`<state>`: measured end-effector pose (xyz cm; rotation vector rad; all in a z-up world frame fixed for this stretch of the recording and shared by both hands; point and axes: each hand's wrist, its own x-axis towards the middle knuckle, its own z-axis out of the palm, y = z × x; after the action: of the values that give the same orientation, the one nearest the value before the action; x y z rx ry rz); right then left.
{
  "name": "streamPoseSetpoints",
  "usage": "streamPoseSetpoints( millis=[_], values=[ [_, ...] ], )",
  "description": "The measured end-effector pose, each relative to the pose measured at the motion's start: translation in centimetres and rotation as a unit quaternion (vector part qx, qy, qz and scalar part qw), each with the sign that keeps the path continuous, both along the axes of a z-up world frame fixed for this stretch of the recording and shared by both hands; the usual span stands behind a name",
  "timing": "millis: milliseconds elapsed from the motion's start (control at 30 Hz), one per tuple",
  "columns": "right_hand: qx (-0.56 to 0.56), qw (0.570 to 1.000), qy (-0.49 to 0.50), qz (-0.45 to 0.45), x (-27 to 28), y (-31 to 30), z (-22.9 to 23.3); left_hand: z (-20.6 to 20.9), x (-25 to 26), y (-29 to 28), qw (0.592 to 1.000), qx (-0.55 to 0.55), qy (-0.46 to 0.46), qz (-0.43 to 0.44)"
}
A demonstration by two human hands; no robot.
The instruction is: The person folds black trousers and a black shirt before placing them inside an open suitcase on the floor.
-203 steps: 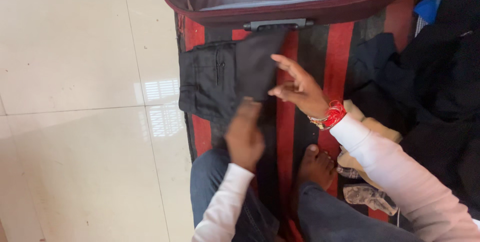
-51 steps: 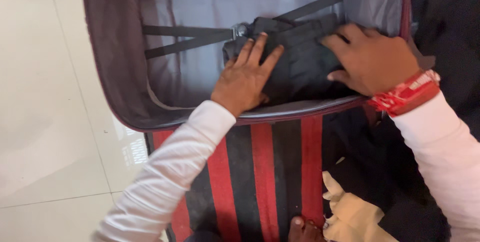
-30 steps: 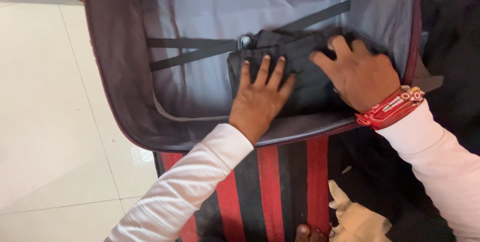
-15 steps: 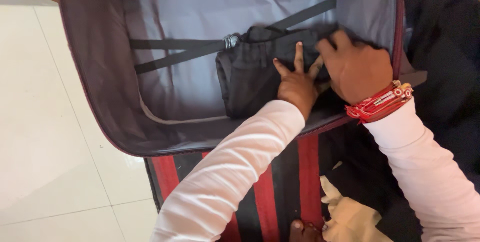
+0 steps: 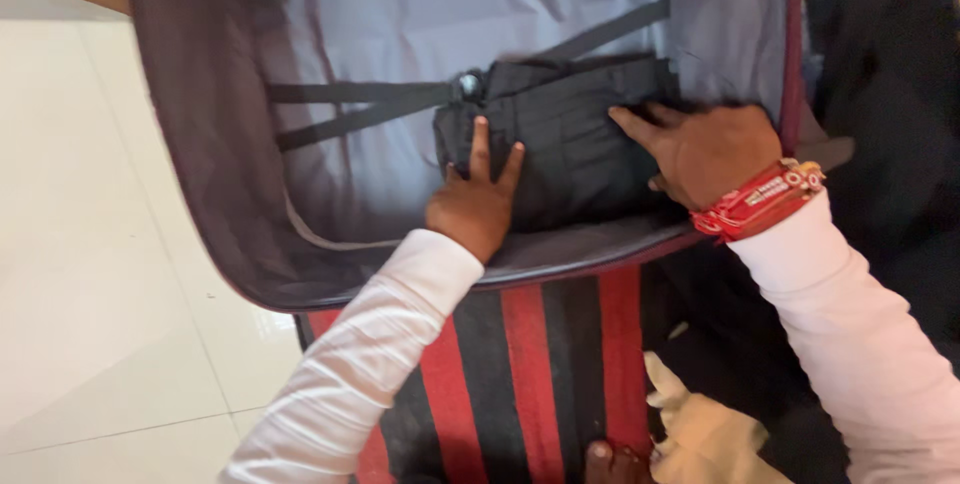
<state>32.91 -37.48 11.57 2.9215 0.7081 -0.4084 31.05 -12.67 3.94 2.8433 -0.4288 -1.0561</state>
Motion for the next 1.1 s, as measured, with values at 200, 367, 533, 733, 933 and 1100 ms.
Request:
streamPoseSetpoints(
  millis=[200, 367, 533, 733, 933, 1100],
  values=[
    [-0.006, 1.000, -0.002, -0.026, 0.1, 0.7, 0.7, 4.6, -1.8, -0.4, 0.975, -0.007, -0.216, -0.051],
    [0.013, 0.998, 0.056, -0.036, 0.1, 0.8, 0.7, 3.7, -2.2, 0.5, 0.976, -0.110, -0.187, 0.006],
    [0.009, 0.996, 0.076, -0.044, 0.1, 0.5, 0.4, 2.6, -2.6, 0.0, 0.986, -0.094, -0.135, 0.016],
    [0.009, 0.997, 0.056, -0.043, 0.1, 0.2, -0.1, 2.2, -1.6, 0.1, 0.929, -0.172, -0.327, -0.001],
    [0.040, 0.992, 0.115, -0.042, 0.1, 0.0, -0.8, 0.1, -2.1, 0.5, 0.946, -0.119, -0.297, -0.044],
    [0.051, 0.981, 0.180, -0.053, 0.5, -0.6, -1.9, -0.3, -2.0, 0.4, 0.972, -0.128, -0.198, -0.013]
  ],
)
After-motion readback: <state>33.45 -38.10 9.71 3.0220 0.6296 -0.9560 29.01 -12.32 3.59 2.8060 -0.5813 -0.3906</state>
